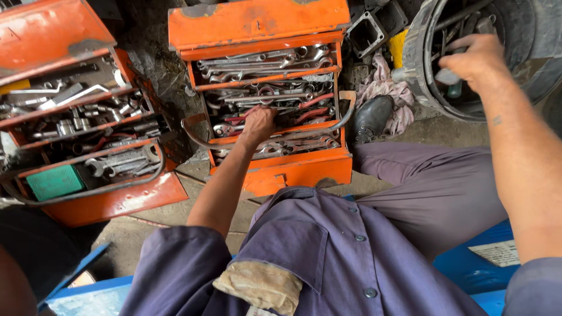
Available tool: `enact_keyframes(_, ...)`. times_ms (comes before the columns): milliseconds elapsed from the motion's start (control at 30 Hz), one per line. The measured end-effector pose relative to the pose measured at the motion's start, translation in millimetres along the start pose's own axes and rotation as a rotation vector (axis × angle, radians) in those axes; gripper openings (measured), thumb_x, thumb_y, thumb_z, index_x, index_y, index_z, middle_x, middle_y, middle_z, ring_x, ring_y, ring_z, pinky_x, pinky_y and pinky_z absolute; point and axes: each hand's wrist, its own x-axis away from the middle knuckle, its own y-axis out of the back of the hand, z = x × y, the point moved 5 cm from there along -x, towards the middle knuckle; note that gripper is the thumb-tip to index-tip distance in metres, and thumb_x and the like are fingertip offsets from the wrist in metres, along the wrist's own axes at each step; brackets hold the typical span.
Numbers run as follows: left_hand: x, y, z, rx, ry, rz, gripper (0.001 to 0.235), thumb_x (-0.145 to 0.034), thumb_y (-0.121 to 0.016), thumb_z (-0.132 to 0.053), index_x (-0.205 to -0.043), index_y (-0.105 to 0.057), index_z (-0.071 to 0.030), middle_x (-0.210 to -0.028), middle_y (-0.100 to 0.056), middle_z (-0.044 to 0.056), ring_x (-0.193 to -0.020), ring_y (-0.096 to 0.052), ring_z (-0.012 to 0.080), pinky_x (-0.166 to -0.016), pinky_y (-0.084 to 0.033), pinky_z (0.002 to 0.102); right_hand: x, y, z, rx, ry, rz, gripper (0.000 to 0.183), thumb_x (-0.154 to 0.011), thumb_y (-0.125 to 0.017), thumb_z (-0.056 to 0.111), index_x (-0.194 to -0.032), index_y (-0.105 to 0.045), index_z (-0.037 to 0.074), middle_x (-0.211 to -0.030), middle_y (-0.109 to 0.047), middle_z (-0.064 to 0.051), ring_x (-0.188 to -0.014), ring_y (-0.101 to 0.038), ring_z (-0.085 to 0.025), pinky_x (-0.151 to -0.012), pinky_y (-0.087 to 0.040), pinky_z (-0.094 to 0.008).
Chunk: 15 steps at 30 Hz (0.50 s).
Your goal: The person opens drawers of an orange toolbox, picks up various wrenches and sockets, and places them into a black bucket. The person then closes the toolbox drawers and locks the toolbox with a key.
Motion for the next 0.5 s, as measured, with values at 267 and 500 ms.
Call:
enact_keyframes(267, -28.3, -7.9, -16.1, 0.007, 0.222, 0.146, 0.015, -0.090, -0.065, -0.011, -0.101, -0.072, -0.004, -0.100, -0.072, 0.021, -0.096, -0.071, 0.0355, -0.079, -0.060, 0.045, 4.0, 9.8, -5.5, 0.431, 0.246, -0.023, 0.061, -0.073, -0.096, 0.025, -0.129, -0.074, 0.011, -0.115, -0.072, -0.026, -0.104, -0.068, -0.036, -0.096, -0.051, -0.043)
enact_keyframes(500, -75.1, -60.0, -60.9, -0.118, 0.123, 0.113, 0.018, -0.088, -0.070, -0.013, -0.104, -0.073, -0.005, -0.114, -0.071, 0.017, -0.114, -0.065, 0.0332, -0.089, -0.058, 0.043, 19.5, 26.1, 5.6, 0.403, 0.169, -0.148, 0.041, -0.084, -0.088, 0.037, -0.119, -0.079, 0.018, -0.103, -0.078, -0.015, -0.097, -0.073, -0.034, -0.093, -0.053, -0.043)
